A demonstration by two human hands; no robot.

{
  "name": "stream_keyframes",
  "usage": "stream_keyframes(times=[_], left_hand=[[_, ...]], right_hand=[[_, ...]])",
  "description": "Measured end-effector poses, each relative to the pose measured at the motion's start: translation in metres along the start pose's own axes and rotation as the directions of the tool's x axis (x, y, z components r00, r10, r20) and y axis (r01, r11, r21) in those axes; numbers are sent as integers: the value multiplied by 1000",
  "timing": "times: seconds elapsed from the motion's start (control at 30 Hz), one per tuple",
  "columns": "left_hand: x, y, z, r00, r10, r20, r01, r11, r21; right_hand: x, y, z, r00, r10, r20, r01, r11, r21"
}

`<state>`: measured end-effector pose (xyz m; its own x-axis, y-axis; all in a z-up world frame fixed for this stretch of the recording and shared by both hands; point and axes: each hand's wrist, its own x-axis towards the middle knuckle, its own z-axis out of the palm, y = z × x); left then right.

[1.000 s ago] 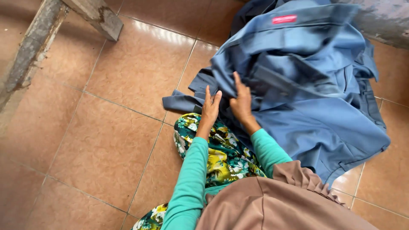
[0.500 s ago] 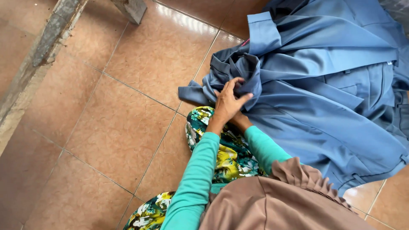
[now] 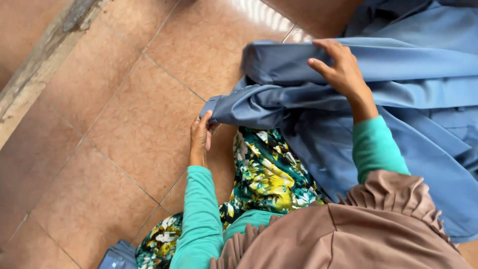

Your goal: Folding blue trousers into neat rectangles on a tiled floor.

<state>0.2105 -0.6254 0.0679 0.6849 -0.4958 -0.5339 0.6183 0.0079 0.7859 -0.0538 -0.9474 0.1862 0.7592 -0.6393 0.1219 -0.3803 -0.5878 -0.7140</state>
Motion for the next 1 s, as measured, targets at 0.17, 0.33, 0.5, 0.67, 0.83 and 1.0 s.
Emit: stream_keyframes(times=[0.17,0.33,0.5,0.67,0.83,1.0], left_hand=[[-4,-20,-46,998,-58,-18,57,998,-27],[-10,-36,-47,981,-196,11,196,980,-42],[-11,-31,-31,973,-229,22,230,966,-117],[12,8,-24,995,2,-101,-24,977,-211],[61,15,-76,920,224,-322,-284,946,-154],[99,-44,-153,761,235,-605,-276,961,26]], right_hand=[[70,15,74,979,-202,23,182,822,-540],[104,-11,135,885,246,395,53,791,-610],[107,-2,169,757,445,478,-62,778,-626],[112,-35,150,986,-144,86,167,843,-511],[46,-126,169,862,-507,9,477,806,-350],[-12,-90,271,874,-226,431,372,881,-291]])
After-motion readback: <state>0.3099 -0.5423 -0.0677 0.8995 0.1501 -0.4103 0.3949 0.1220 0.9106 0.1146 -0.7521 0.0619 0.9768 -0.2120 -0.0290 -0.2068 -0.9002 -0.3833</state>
